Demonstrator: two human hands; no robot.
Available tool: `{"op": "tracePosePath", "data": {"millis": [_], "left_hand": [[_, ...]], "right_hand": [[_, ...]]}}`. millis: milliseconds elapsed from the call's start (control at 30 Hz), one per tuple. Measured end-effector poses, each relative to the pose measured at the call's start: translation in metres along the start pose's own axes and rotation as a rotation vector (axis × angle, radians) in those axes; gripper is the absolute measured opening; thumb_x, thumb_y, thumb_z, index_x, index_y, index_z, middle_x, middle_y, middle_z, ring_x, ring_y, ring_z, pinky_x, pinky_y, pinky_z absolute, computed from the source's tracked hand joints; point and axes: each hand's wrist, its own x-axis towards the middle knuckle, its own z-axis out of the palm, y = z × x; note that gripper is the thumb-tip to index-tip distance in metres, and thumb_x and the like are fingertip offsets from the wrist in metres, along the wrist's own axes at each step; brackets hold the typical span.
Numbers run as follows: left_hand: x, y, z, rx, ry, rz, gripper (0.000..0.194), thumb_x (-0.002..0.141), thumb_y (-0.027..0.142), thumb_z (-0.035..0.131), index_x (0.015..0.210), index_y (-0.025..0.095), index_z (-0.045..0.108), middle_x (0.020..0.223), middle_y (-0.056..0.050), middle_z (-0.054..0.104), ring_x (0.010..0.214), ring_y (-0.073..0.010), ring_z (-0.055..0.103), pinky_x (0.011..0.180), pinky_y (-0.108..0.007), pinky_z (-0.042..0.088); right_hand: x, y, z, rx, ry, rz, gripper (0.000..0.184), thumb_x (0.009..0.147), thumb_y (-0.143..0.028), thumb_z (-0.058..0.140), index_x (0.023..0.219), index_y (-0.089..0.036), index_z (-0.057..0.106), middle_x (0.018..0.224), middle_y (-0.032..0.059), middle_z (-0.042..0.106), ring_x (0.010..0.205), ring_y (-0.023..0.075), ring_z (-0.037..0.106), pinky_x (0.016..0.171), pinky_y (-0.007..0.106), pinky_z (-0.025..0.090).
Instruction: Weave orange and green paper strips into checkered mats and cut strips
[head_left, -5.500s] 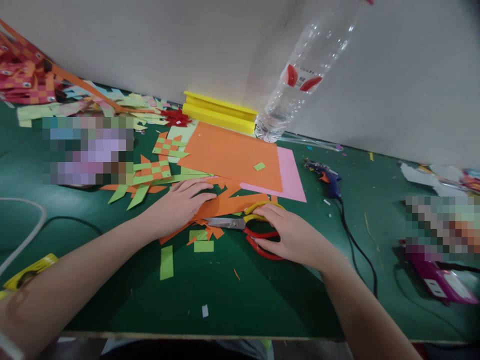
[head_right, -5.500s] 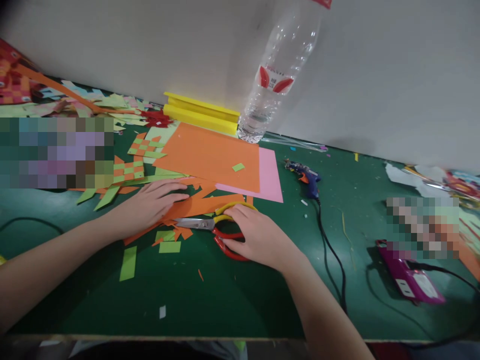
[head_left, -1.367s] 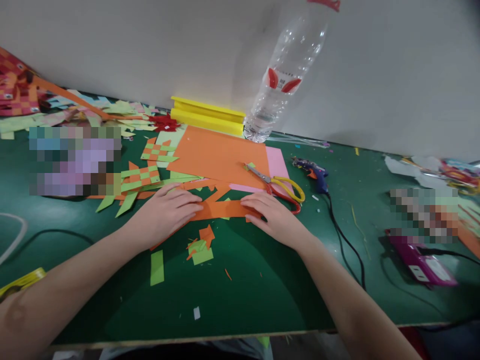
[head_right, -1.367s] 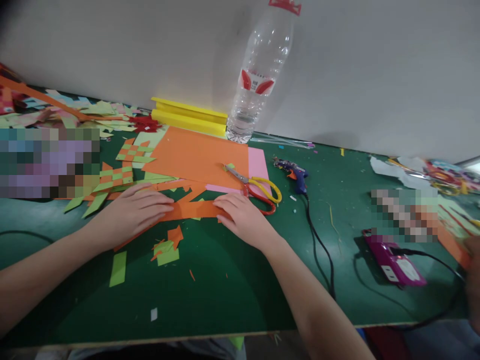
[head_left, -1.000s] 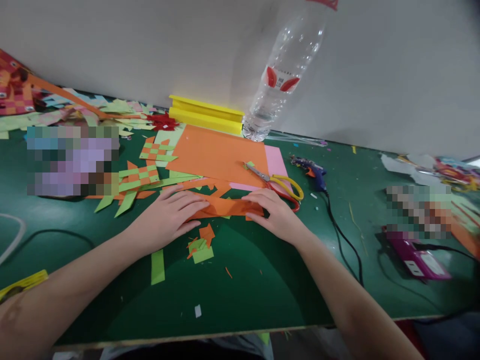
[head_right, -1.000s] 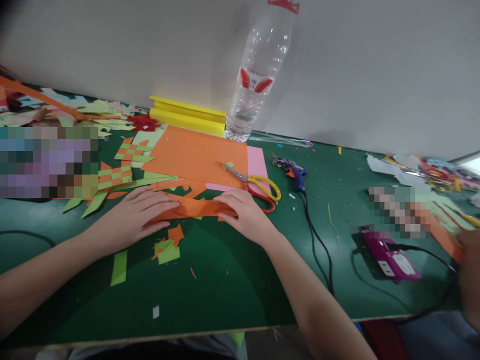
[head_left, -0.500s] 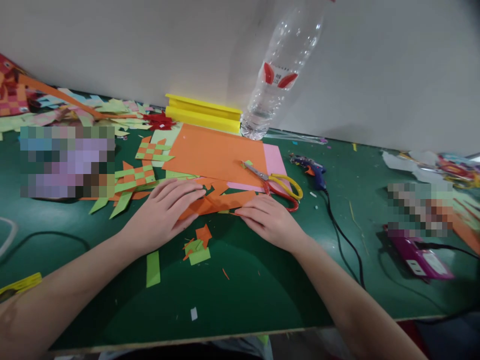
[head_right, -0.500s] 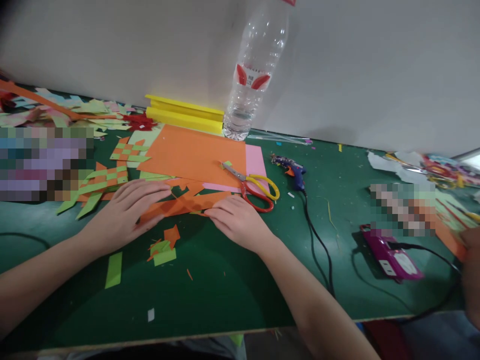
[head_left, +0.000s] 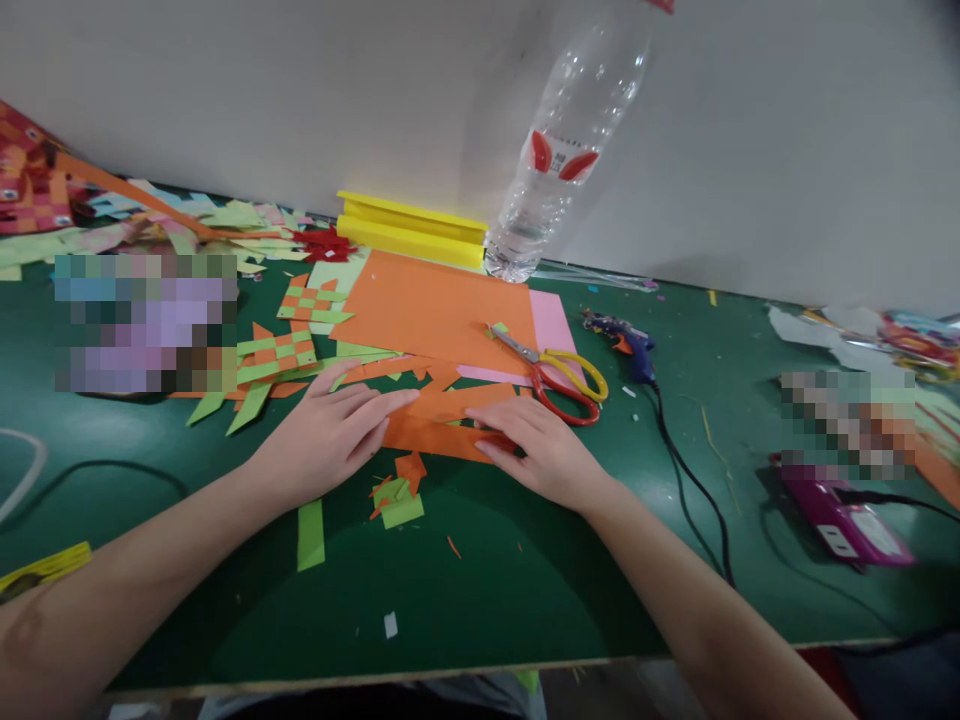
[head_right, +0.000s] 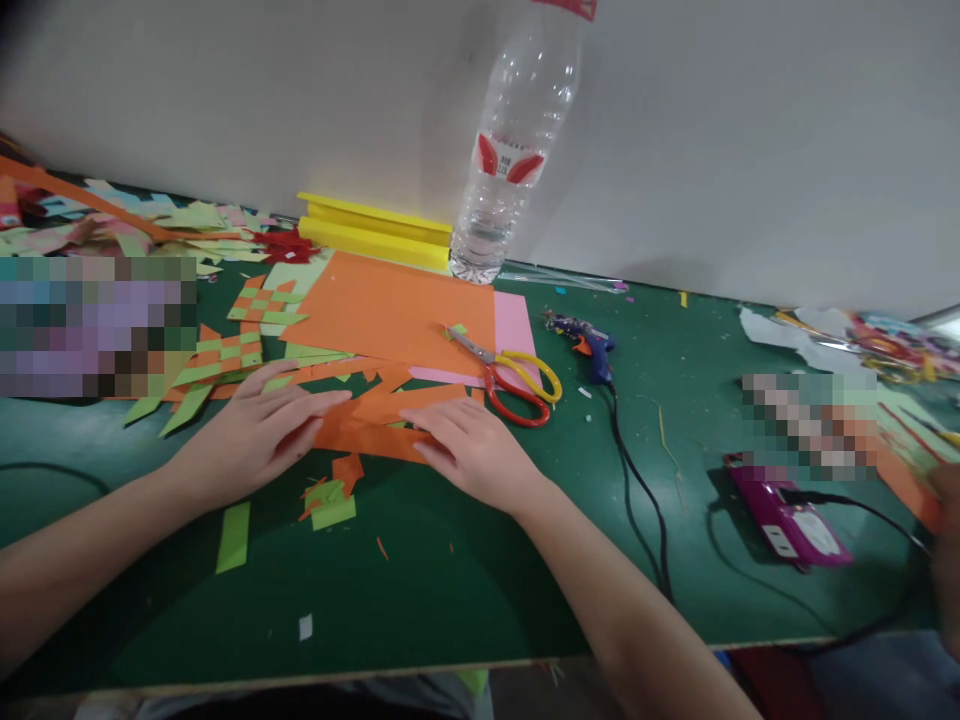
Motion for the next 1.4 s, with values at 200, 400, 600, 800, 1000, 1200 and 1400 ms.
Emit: {"op": "tracePosePath", "data": {"millis": [200,400,600,800,1000,1200,1400], "left_hand": [[0.0004,0.0001,0.0010,0.026,-0.031,-0.046,0.035,0.095,0.012,0.038,0.125,0.014,0.055,0.086,-0.005,0.072,0.077,-0.0187,0.067,0.107,-0.052,0.037],[-0.0007,-0.0005,0.0012,-0.072,-0.038,-0.213,0.035,0.094,0.017,0.038,0.124,0.018,0.055,0.085,-0.004,0.072,0.077,-0.0197,0.067,0.103,-0.049,0.042],[-0.0003,-0.0029,-0.0010,-0.192,0.019,-0.347,0.032,0.093,0.022,0.041,0.120,0.021,0.058,0.077,-0.002,0.068,0.083,-0.0223,0.065,0.088,-0.041,0.051],[0.0013,0.0002,-0.0060,-0.330,0.030,-0.464,0.030,0.093,0.029,0.040,0.108,0.019,0.064,0.081,-0.005,0.068,0.082,-0.0232,0.063,0.067,-0.033,0.053],[0.0010,0.0014,-0.0069,-0.413,0.020,-0.533,0.031,0.093,0.032,0.041,0.109,0.018,0.063,0.083,-0.005,0.070,0.056,-0.0152,0.056,0.050,-0.027,0.046],[0.0007,0.0007,-0.0079,-0.401,0.021,-0.525,0.030,0.094,0.031,0.041,0.109,0.018,0.064,0.079,-0.004,0.069,0.055,-0.0158,0.057,0.050,-0.028,0.047],[-0.0002,-0.0001,-0.0016,-0.245,0.072,-0.374,0.027,0.095,0.028,0.042,0.111,0.021,0.061,0.086,-0.005,0.072,0.083,-0.0219,0.066,0.080,-0.038,0.054]], "right_hand": [[-0.0010,-0.0002,-0.0022,0.005,-0.155,-0.012,0.037,0.093,-0.031,0.058,0.127,-0.017,0.053,0.119,0.0120,0.068,0.111,0.0231,0.063,0.094,0.042,0.053],[0.0003,-0.0018,-0.0029,0.026,-0.171,0.019,0.017,0.092,-0.025,0.058,0.107,-0.019,0.059,0.119,0.0118,0.067,0.112,0.0227,0.063,0.093,0.043,0.054],[0.0004,-0.0015,-0.0025,0.027,-0.158,0.012,0.010,0.093,-0.017,0.053,0.102,-0.020,0.056,0.122,0.0121,0.066,0.113,0.0219,0.063,0.093,0.043,0.054],[-0.0014,-0.0008,-0.0029,0.054,-0.147,0.051,0.011,0.091,-0.019,0.058,0.101,-0.020,0.054,0.127,0.0126,0.062,0.116,0.0228,0.060,0.096,0.043,0.052],[-0.0011,-0.0003,-0.0026,0.049,-0.116,0.062,0.010,0.091,-0.015,0.055,0.099,-0.021,0.054,0.126,0.0121,0.062,0.118,0.0223,0.060,0.097,0.044,0.052],[-0.0018,0.0023,0.0008,0.048,-0.091,0.082,0.012,0.091,-0.011,0.050,0.097,-0.020,0.056,0.128,0.0131,0.062,0.117,0.0216,0.061,0.095,0.043,0.054],[-0.0014,0.0022,0.0007,0.013,-0.037,0.059,0.018,0.091,-0.012,0.051,0.105,-0.020,0.058,0.124,0.0121,0.064,0.116,0.0228,0.062,0.096,0.045,0.054]]}}
